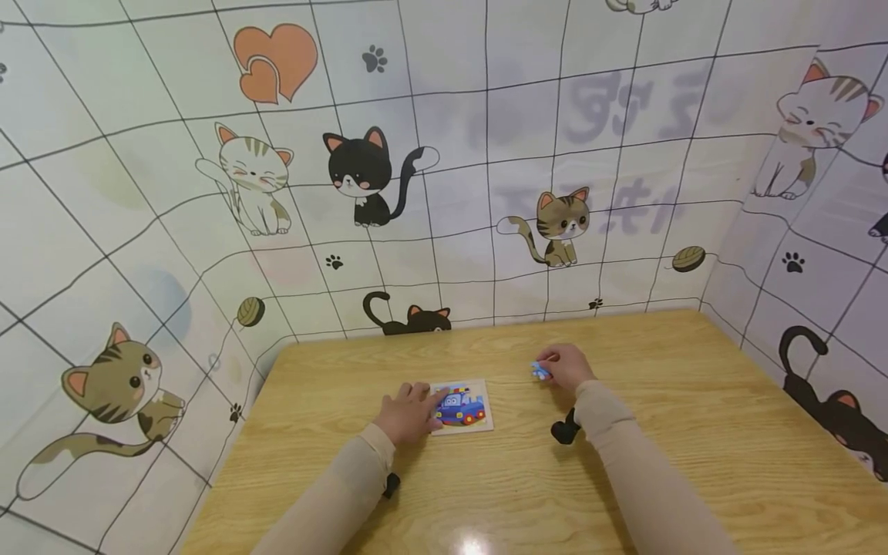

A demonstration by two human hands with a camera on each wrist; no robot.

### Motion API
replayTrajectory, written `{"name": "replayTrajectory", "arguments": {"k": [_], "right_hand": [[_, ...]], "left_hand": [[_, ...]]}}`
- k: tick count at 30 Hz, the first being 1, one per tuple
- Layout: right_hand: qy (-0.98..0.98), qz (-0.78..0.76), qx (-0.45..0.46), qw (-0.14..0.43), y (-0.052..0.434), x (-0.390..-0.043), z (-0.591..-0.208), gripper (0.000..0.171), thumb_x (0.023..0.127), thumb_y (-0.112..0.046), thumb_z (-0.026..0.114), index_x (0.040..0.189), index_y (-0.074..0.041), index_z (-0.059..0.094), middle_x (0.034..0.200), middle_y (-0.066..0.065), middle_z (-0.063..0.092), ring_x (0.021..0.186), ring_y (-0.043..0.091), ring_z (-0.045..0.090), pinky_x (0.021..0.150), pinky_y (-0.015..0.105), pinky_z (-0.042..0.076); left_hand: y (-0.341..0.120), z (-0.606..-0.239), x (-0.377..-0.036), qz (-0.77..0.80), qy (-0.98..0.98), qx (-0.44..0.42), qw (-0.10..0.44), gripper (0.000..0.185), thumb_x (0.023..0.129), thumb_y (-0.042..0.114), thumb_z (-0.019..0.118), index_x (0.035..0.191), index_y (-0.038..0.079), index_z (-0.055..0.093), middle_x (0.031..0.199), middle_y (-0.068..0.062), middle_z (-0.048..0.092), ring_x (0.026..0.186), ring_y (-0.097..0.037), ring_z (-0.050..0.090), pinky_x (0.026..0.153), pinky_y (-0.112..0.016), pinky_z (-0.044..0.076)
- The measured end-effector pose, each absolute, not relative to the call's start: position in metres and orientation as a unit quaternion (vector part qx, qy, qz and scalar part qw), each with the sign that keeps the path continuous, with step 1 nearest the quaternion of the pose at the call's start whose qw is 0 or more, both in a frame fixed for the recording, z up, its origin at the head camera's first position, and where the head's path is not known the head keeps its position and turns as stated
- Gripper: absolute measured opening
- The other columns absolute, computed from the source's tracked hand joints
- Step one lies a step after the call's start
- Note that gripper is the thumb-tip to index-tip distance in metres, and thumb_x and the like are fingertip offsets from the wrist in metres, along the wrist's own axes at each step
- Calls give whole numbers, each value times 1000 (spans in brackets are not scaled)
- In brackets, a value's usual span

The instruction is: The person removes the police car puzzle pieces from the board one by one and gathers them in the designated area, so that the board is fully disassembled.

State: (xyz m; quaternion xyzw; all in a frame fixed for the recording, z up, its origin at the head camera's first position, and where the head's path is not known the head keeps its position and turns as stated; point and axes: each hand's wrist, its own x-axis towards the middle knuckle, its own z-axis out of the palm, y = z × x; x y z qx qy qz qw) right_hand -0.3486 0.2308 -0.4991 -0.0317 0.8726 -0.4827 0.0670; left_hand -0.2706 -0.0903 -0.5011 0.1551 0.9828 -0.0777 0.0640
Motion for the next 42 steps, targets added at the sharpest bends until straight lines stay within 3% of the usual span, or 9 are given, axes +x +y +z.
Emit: {"name": "replayTrajectory", "arguments": {"k": [29,42], "right_hand": [[922,-381,-52,35,287,-358,-509,17,95,-1,56,106,9,63,101,27,63,71,19,64,61,31,52],[956,-283,-73,-30,306,-367,-513,12,90,-2,60,96,7,66,92,23,66,85,36,60,75,49,47]], "left_hand": [[-92,-500,-269,-80,982,154,67,63,94,61,40,152,44,22,150,1,33,126,-25,36,86,-53,43],[-92,-502,-269,-86,983,156,54,63,94,61,40,152,44,22,150,2,33,127,-25,36,86,-54,44]]}}
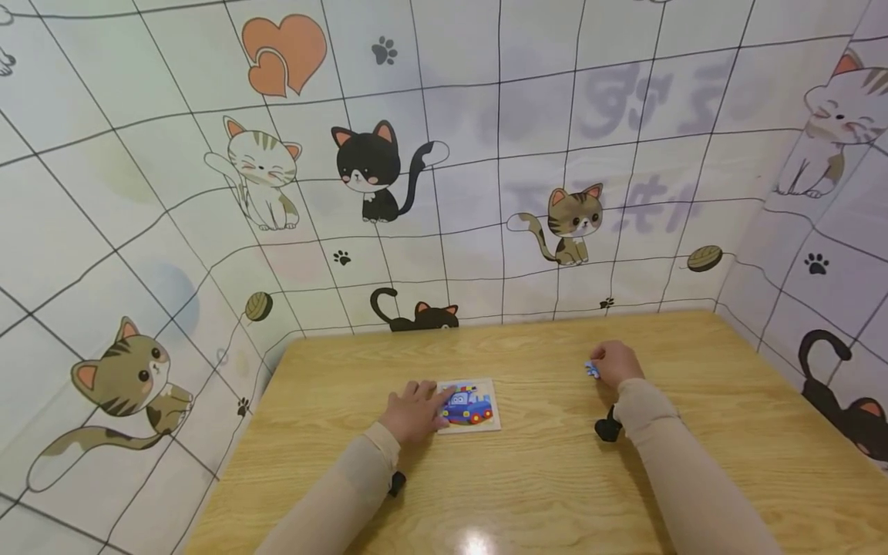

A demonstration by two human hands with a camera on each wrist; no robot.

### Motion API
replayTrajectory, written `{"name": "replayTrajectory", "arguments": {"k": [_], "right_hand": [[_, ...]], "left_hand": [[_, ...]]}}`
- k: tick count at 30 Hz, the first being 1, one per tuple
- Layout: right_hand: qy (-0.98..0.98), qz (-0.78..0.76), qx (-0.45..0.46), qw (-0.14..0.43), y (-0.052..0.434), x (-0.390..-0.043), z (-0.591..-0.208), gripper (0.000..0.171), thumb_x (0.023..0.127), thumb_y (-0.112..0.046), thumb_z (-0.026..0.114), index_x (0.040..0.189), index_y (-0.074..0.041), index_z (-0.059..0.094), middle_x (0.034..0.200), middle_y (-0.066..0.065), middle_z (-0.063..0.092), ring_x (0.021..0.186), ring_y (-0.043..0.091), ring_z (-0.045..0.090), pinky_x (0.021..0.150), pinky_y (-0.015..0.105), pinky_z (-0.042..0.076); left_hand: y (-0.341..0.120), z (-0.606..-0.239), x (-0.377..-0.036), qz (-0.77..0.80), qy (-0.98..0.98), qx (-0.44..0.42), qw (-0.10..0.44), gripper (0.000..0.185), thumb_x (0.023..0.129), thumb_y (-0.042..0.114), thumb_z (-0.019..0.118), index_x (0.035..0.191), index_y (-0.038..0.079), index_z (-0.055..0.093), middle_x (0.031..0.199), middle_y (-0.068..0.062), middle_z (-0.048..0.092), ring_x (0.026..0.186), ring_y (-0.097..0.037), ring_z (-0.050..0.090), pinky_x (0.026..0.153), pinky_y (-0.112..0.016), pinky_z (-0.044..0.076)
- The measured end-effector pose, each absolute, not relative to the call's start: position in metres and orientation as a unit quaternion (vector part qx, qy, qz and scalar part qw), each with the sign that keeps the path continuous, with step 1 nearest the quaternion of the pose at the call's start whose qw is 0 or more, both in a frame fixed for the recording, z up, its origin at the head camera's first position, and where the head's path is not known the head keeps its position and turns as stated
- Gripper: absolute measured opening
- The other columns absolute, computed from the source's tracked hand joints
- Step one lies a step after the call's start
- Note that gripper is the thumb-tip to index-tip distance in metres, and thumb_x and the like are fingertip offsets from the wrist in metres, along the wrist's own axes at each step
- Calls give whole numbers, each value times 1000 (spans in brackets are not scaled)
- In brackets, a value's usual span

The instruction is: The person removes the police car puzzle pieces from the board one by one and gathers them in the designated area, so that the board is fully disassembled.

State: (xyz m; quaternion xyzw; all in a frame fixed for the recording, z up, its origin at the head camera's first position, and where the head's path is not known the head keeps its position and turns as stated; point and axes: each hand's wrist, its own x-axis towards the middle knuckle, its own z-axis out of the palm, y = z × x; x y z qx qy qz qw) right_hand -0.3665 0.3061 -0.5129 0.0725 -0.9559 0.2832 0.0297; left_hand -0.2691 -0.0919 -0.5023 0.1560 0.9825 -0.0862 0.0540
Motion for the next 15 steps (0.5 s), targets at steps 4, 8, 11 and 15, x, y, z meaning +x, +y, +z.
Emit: {"name": "replayTrajectory", "arguments": {"k": [4,8,11,15], "right_hand": [[-957,283,58,22,308,-367,-513,15,91,-2,58,100,8,65,97,25,65,87,39,60,75,49,47],[-958,279,57,27,307,-366,-512,16,93,-3,57,103,9,62,96,26,64,82,36,61,70,46,49],[-957,283,57,27,304,-365,-511,17,95,-4,54,105,10,57,95,27,63,75,31,60,62,40,48],[-958,280,50,30,301,-363,-510,15,96,-3,52,105,9,55,96,28,62,75,31,60,60,38,47]], "left_hand": [[-91,-499,-267,-90,982,159,52,63,94,61,40,152,43,22,149,2,34,126,-25,36,86,-53,44],[-92,-498,-267,-95,982,158,53,62,95,61,40,152,44,22,150,2,34,126,-24,36,86,-52,44],[-92,-498,-267,-90,982,154,57,62,95,61,39,152,44,22,150,2,33,127,-24,36,87,-53,44],[-92,-499,-268,-80,983,154,62,62,95,61,39,152,44,21,151,2,32,128,-24,35,89,-54,43]]}}
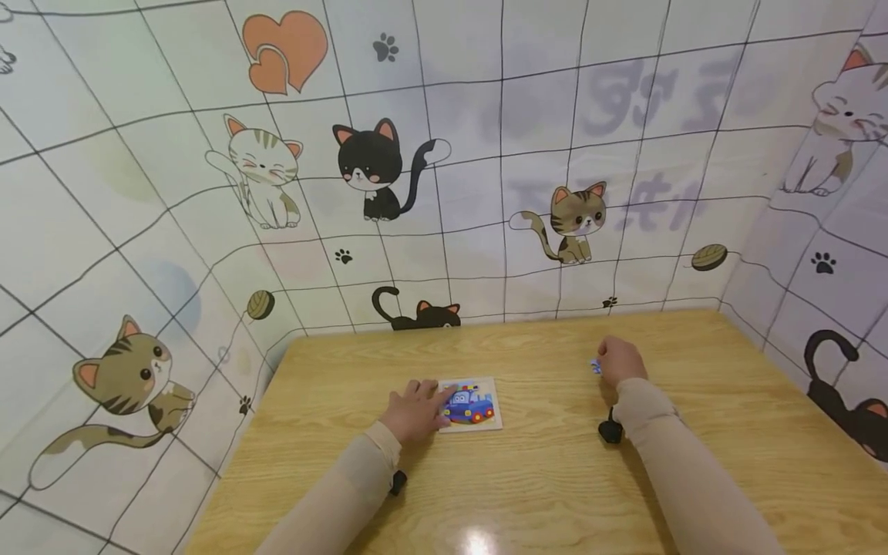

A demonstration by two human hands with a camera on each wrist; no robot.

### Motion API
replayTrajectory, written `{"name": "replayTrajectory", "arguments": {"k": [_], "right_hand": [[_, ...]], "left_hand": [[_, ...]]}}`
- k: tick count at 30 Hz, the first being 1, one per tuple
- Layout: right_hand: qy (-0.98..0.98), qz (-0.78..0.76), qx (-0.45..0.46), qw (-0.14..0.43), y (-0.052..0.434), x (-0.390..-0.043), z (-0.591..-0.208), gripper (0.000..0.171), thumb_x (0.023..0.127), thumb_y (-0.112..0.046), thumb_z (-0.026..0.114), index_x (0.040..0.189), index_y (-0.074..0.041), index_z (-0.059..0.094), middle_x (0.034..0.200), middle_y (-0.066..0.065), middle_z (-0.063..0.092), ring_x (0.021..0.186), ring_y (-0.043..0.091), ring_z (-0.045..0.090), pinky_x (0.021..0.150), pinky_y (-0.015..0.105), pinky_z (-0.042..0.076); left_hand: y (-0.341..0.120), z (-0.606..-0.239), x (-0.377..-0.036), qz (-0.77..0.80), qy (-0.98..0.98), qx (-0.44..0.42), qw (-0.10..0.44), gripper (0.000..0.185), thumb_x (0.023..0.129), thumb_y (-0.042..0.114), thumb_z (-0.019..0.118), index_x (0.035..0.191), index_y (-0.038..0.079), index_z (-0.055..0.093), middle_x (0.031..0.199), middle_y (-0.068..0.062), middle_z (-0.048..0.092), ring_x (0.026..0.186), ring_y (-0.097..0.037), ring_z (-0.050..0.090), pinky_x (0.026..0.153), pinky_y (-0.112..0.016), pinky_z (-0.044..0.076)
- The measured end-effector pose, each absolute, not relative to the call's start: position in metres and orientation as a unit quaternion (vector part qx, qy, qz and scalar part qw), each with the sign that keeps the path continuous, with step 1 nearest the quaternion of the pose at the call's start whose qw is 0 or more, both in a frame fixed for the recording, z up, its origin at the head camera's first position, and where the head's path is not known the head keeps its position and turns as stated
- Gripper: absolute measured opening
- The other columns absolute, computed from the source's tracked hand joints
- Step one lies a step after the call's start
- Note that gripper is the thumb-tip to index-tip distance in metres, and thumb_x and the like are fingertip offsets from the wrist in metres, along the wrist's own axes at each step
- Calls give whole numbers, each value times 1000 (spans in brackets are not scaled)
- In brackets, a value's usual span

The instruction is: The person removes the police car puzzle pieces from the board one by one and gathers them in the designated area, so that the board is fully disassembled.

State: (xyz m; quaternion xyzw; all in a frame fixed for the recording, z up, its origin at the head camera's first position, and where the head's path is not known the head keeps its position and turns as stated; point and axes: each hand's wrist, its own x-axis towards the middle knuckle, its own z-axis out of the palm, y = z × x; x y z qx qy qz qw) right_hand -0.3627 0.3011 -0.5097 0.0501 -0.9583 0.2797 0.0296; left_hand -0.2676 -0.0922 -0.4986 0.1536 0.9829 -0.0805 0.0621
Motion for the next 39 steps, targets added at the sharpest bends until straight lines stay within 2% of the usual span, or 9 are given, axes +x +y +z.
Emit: {"name": "replayTrajectory", "arguments": {"k": [8,15,20,25,32,39], "right_hand": [[-964,256,57,48,297,-361,-511,12,93,0,55,100,10,59,95,28,62,80,38,60,65,47,48],[-963,261,57,37,306,-363,-516,13,93,-2,56,97,9,62,89,23,64,77,33,59,66,47,48],[-961,270,54,25,308,-364,-515,16,95,-5,54,99,8,62,89,21,64,77,31,58,66,44,47],[-966,252,56,18,305,-361,-510,21,97,-6,51,106,11,59,99,28,61,85,38,59,69,47,48],[-967,230,85,63,277,-359,-498,23,97,-7,55,112,9,61,104,31,58,89,42,58,71,50,49],[-953,279,113,31,237,-358,-492,26,98,-11,54,116,6,60,102,22,61,87,33,58,72,45,48]], "left_hand": [[-94,-496,-266,-82,983,151,58,62,95,60,39,152,43,21,152,2,32,132,-25,34,88,-54,43],[-93,-497,-266,-77,983,158,55,62,95,60,39,152,42,23,151,1,33,130,-25,35,89,-56,43],[-92,-495,-266,-77,983,156,58,62,95,60,39,153,41,22,153,1,32,132,-26,34,89,-55,42],[-92,-494,-266,-74,983,158,55,63,95,59,40,153,42,22,151,1,33,130,-25,35,87,-54,43],[-92,-495,-266,-70,984,157,54,63,95,59,40,153,41,22,152,1,33,132,-26,34,89,-55,42],[-91,-493,-264,-49,985,154,63,62,95,56,44,152,39,26,151,-1,34,131,-27,35,89,-56,41]]}}
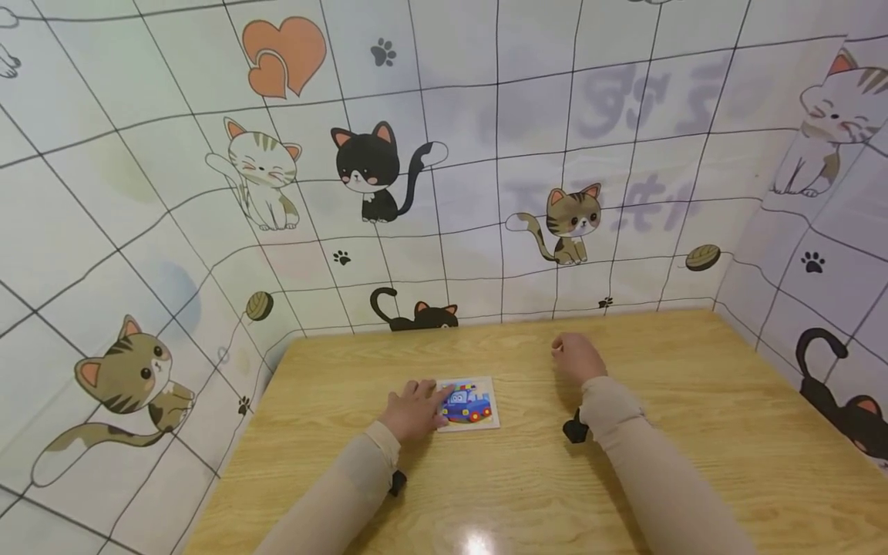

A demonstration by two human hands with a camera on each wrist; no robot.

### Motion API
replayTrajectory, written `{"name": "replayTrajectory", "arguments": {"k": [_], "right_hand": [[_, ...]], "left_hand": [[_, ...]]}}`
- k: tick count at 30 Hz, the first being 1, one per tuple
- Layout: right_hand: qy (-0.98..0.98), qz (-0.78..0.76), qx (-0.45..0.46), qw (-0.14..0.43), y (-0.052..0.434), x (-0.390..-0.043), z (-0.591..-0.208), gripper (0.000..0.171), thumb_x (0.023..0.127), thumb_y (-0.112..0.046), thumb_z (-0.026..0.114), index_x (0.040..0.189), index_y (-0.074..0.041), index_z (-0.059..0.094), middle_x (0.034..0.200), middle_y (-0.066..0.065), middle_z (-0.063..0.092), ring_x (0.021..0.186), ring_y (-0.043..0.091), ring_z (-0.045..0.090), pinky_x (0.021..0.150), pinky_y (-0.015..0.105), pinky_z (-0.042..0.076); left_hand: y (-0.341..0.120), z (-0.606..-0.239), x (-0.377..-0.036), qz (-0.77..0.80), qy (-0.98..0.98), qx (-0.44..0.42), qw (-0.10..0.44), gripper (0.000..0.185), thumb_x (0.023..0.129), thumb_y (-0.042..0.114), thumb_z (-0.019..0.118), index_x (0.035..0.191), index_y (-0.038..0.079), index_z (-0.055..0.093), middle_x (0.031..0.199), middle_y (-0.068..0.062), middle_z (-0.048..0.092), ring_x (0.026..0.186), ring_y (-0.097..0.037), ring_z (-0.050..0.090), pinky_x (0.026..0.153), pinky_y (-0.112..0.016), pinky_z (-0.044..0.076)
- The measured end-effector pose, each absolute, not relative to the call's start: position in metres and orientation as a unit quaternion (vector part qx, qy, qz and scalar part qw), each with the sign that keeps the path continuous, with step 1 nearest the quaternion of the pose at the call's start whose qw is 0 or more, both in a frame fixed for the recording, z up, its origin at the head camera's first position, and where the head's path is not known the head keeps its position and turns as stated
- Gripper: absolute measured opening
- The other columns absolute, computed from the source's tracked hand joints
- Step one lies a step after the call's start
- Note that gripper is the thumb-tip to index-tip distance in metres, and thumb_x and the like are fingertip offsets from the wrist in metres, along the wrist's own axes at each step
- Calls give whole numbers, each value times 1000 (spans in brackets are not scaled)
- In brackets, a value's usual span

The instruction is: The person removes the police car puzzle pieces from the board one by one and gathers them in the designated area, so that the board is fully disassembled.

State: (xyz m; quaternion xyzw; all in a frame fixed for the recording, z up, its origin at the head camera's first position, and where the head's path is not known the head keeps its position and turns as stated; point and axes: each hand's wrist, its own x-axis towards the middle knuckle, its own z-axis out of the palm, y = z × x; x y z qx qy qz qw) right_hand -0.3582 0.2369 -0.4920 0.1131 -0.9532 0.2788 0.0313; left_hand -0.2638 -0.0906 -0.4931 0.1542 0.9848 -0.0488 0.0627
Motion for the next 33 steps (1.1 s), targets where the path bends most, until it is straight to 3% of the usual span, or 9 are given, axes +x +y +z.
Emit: {"name": "replayTrajectory", "arguments": {"k": [16,33], "right_hand": [[-928,315,197,-23,135,-348,-503,19,96,-5,57,111,-1,68,105,12,67,98,28,62,84,44,51],[-929,315,183,-61,103,-335,-500,18,94,-5,61,109,0,69,99,8,66,89,19,59,84,41,51]], "left_hand": [[-92,-496,-265,-44,986,150,55,64,92,58,46,151,38,31,149,2,38,126,-25,38,85,-55,43],[-89,-491,-262,-59,985,154,46,62,93,58,46,150,38,33,145,4,40,120,-22,41,85,-53,45]]}}
